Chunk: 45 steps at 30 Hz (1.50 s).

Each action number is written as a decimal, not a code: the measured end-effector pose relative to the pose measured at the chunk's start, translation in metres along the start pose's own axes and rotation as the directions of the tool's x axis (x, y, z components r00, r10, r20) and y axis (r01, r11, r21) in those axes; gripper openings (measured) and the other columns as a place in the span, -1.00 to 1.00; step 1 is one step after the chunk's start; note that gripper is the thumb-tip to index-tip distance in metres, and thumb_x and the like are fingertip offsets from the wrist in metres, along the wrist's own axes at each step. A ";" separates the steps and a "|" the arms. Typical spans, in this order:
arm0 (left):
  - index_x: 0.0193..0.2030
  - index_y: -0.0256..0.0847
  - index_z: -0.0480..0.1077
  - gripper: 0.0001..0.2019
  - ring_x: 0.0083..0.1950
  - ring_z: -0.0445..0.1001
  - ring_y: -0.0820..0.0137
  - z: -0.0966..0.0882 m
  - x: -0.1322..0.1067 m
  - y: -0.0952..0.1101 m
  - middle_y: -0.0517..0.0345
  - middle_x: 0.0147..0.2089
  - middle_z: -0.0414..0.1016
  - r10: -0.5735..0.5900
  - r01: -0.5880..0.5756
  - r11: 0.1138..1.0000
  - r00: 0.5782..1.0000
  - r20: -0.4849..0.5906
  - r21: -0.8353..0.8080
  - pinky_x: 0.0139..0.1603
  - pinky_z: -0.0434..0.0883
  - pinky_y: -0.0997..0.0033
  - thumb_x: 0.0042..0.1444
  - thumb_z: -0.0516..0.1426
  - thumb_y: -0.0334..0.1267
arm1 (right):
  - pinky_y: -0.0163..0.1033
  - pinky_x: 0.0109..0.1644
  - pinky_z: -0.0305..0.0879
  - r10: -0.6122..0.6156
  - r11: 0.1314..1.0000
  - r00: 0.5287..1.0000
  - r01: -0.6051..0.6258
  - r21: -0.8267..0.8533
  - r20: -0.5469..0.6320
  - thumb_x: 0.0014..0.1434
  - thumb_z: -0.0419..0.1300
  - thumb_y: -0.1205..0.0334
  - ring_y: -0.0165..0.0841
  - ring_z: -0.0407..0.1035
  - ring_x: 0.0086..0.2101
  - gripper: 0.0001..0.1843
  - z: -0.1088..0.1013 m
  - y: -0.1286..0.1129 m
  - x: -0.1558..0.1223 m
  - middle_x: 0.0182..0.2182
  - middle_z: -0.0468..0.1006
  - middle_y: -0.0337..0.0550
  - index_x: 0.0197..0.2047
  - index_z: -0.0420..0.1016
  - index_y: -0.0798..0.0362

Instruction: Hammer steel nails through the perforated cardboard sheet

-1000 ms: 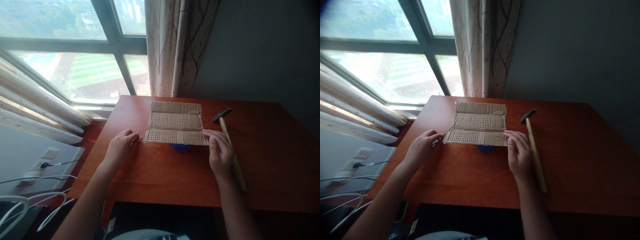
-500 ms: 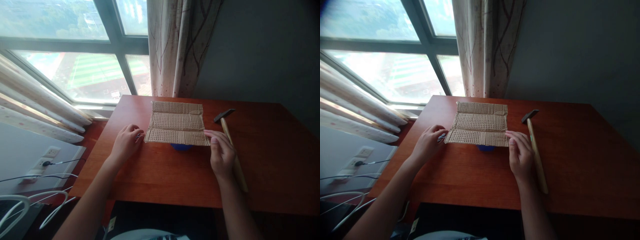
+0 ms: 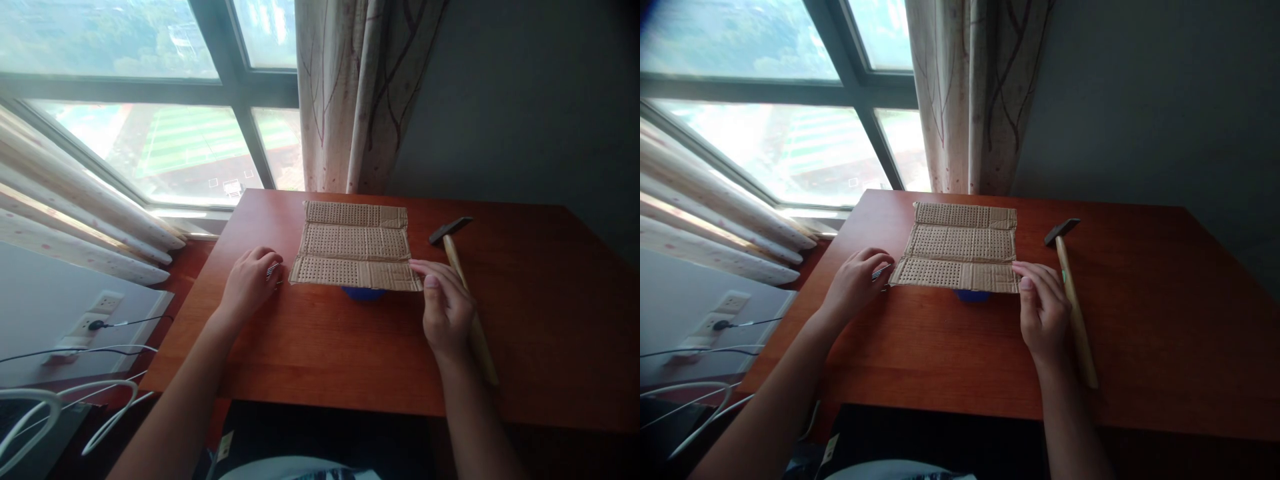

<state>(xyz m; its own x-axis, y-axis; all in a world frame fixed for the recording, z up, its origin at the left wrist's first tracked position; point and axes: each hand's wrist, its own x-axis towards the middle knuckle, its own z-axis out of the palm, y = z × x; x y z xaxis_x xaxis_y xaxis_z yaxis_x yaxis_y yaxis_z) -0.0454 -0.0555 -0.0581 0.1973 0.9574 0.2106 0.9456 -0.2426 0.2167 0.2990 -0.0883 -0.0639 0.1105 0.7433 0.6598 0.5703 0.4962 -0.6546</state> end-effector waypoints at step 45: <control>-0.22 -0.16 0.50 -0.70 -0.21 0.55 0.24 -0.018 -0.043 -0.031 0.06 -0.18 0.60 -0.108 0.113 0.993 0.989 0.104 -0.041 -0.20 0.36 0.33 0.26 0.02 -0.05 | 0.05 0.08 0.39 -0.015 1.000 1.000 0.015 0.003 0.003 0.36 0.02 0.29 -0.16 0.49 -0.05 -0.69 0.001 0.002 0.000 -0.12 0.64 -0.05 -0.09 0.60 0.01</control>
<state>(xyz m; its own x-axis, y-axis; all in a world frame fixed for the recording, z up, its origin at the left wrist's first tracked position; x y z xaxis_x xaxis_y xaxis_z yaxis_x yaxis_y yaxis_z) -0.0881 -0.0920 -0.0570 0.1195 0.9892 0.0854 0.9504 -0.1389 0.2782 0.2993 -0.0865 -0.0660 0.0996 0.7373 0.6682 0.5696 0.5084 -0.6458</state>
